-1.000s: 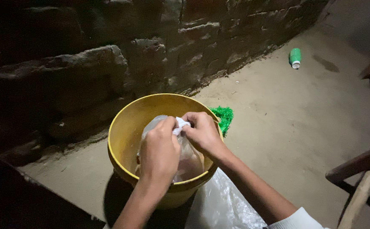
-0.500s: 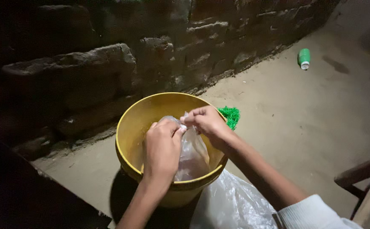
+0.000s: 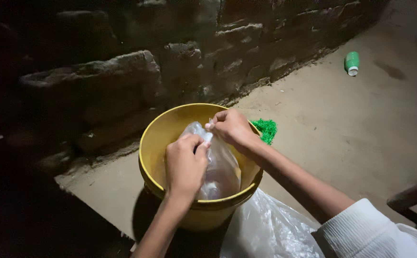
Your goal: The person gathers and ties the full plastic trash bag inside a yellow bucket, lifts the tied bag out, and fits a fresh plastic bag into the bucket as a new liner. They then carry the tied bag through the house and place it into a green bin beside a bed.
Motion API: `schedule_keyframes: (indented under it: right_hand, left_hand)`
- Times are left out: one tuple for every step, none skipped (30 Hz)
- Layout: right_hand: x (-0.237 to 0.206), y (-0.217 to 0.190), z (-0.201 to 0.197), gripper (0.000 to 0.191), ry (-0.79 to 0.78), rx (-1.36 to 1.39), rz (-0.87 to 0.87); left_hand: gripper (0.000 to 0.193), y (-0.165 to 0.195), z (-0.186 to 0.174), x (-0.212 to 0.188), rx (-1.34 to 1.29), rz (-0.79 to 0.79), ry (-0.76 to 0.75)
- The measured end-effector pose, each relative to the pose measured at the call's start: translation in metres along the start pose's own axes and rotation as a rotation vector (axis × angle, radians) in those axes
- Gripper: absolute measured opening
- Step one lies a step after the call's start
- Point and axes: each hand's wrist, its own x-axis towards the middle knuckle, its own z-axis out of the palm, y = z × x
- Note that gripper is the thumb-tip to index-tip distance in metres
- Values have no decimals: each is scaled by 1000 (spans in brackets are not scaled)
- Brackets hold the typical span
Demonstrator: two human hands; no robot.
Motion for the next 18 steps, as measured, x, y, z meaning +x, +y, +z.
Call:
schedule_keyframes:
  right_hand:
    - [3,3,0,22,-13,13,10]
    - [7,6,-1,23,-23,27,17]
    - [10,10,-1,23,-33,42,24]
    - [14,13,-1,24,-10,-16,24]
    - [18,17,0,25,10,-73,25]
    - [22,20,1,26,31,-128,25]
    - [24,23,2,23,45,-111,27]
    - [26,25,4,21,58,-94,28]
    - [28,27,6,19,72,-76,31]
    - [28,28,8,16,97,-80,22]
    - [28,29,10,13,122,-83,14]
    - [27,28,11,11,148,-86,5]
    - [24,27,11,12,158,-92,-51]
    - [19,26,11,13,171,-100,-106]
    - [14,24,10,15,186,-109,-162]
    - [8,20,8,17,172,-87,-135]
    - [1,17,7,19,156,-66,-105]
    - [-8,14,6,21,138,-46,-72]
  left_hand:
    - [13,-1,-1,-1,-13,-9,-20]
    - [13,-2,-2,-1,-25,-13,-39]
    - [13,-2,-3,-3,-22,-19,-46]
    - [13,-1,-4,-4,-20,-27,-53]
    - [12,-1,-6,-5,-16,-36,-60]
    - [12,0,-7,-6,-33,-38,-69]
    - [13,1,-8,-7,-50,-38,-79]
    - [13,3,-9,-8,-67,-39,-88]
    - [13,4,-10,-9,-88,-18,-95]
    - [13,5,-11,-9,-109,4,-102]
    - [13,6,-12,-9,-130,26,-108]
    - [13,7,-13,-9,-144,-7,-118]
    - [14,8,-13,-9,-160,-39,-129]
    - [14,8,-13,-9,-179,-68,-143]
    - [14,8,-14,-9,-201,-47,-121]
    - [14,8,-13,-9,-224,-29,-100]
    - [14,8,-13,-10,-249,-15,-81]
    - [15,7,-12,-11,-301,40,-62]
